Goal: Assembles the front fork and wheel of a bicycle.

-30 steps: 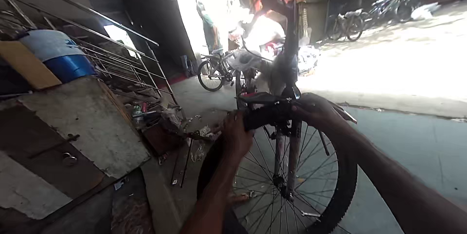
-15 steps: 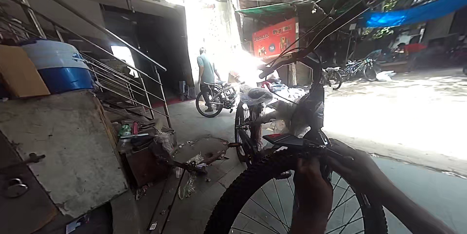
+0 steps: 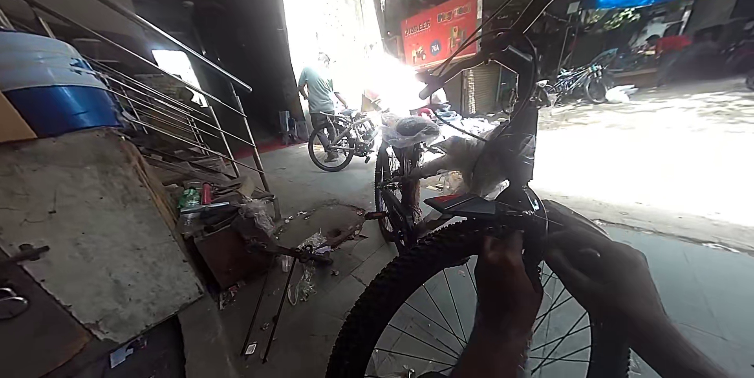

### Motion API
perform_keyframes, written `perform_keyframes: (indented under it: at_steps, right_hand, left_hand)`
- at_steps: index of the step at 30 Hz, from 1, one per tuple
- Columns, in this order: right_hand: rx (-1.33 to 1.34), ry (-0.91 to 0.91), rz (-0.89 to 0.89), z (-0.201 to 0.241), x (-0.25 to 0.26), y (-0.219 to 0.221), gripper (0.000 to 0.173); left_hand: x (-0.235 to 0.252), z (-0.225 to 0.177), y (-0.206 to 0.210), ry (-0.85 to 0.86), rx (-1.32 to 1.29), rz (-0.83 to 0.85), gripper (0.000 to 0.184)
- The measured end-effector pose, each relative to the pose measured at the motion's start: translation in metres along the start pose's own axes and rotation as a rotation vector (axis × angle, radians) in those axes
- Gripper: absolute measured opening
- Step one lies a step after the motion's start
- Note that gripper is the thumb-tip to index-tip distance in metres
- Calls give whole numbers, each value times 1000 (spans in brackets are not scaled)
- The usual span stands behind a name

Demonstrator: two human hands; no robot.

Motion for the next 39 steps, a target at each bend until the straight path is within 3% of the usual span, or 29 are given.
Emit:
perform_keyframes:
  at_steps: [5,9,12,16,17,22,26,28,32,34,37,39]
  right_hand:
    - [139,-107,15,-7,-41,-3,19]
    - [304,-31,97,-13,-58,-6,16]
    - [295,79,100,-26,-63,-4,22]
    - [186,132,119,-32,-70,7,10]
    - [165,123,116,-31,-70,11,10]
    - [70,36,40,-18,-66,32,14]
    - [-51,3,-75,-12,-65,43,6]
    - [-101,14,-74,-13,-65,45,15]
    - [-75,7,-39,-13,-71,44,16]
    - [-54,4,-41,-13,-72,45,21]
    - [-71,-25,-72,-13,-69,48,6]
    - [-81,-3,-46,-12,-66,49,14]
  left_hand:
    - [-6,3,-5,-38,23,159,65]
    - [-16,4,-12,-69,-39,188,87]
    - [-23,9,-10,-3,-99,146,76]
    - [-23,17,-15,71,-86,126,32]
    - [-22,20,-16,81,-97,136,28]
    - [-21,27,-18,87,-174,264,42]
    - [-20,27,-21,116,-205,282,49]
    - [-20,26,-22,104,-267,278,67]
    - [-22,19,-23,62,-358,299,98]
    - [-22,17,-23,58,-362,282,100]
    - [-21,16,-25,79,-366,264,96]
    - [-21,17,-28,85,-370,263,94]
Point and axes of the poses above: each hand's wrist, its own x-axis towards the middle knuckle, its own y-axis out of the palm, z = x × y, the point moved 5 cm from there along x, towards the middle knuckle, and after that the axes turned 2 degrees about y, right-handed, at the moved point
